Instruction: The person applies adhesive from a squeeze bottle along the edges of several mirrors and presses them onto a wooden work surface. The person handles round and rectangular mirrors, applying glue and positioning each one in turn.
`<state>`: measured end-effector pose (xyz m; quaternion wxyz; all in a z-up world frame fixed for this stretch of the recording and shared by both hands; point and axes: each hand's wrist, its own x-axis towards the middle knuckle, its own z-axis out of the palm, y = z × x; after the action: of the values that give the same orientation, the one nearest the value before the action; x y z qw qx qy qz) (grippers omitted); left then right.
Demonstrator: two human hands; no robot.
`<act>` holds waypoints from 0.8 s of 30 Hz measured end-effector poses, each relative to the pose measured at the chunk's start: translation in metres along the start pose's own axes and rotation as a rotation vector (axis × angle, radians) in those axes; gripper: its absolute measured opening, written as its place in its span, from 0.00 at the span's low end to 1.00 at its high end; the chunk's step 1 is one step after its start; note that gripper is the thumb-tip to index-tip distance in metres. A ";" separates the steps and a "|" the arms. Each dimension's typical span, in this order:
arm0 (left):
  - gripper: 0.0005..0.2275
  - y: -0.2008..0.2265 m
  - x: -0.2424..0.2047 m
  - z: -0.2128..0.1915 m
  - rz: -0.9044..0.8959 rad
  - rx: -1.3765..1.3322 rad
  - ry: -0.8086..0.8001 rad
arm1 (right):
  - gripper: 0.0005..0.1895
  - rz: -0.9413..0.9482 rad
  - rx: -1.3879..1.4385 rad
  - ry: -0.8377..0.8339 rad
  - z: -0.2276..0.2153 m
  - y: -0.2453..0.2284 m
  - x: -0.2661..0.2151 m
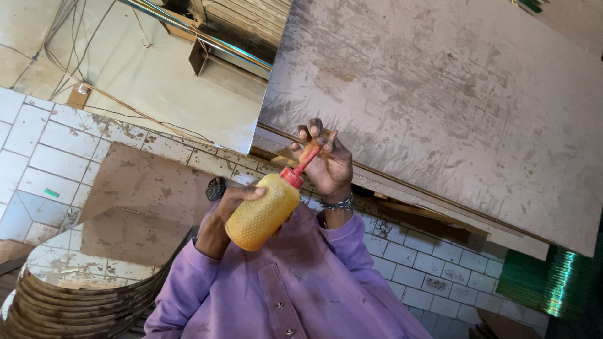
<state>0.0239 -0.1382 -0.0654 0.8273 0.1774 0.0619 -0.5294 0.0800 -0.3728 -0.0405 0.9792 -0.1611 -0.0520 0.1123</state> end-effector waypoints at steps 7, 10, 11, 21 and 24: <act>0.34 -0.024 0.001 0.012 -0.037 -0.358 -0.143 | 0.10 -0.131 -0.123 -0.082 -0.008 -0.008 -0.001; 0.36 -0.027 0.005 0.005 -0.082 -0.130 -0.098 | 0.09 -0.249 -0.435 0.010 -0.015 -0.020 -0.005; 0.36 -0.027 0.007 0.002 -0.114 -0.064 -0.115 | 0.11 -0.276 -0.490 0.047 -0.018 -0.025 -0.006; 0.32 -0.007 0.029 0.012 0.212 0.610 0.035 | 0.22 -0.387 -0.610 0.253 -0.005 -0.052 -0.024; 0.30 0.001 0.032 0.029 0.264 0.918 0.040 | 0.24 -0.342 -0.625 0.156 0.002 -0.036 -0.032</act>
<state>0.0362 -0.1755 -0.0477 0.7222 0.5408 -0.1856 -0.3892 0.0556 -0.4134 -0.0290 0.8882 -0.4498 -0.0351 -0.0869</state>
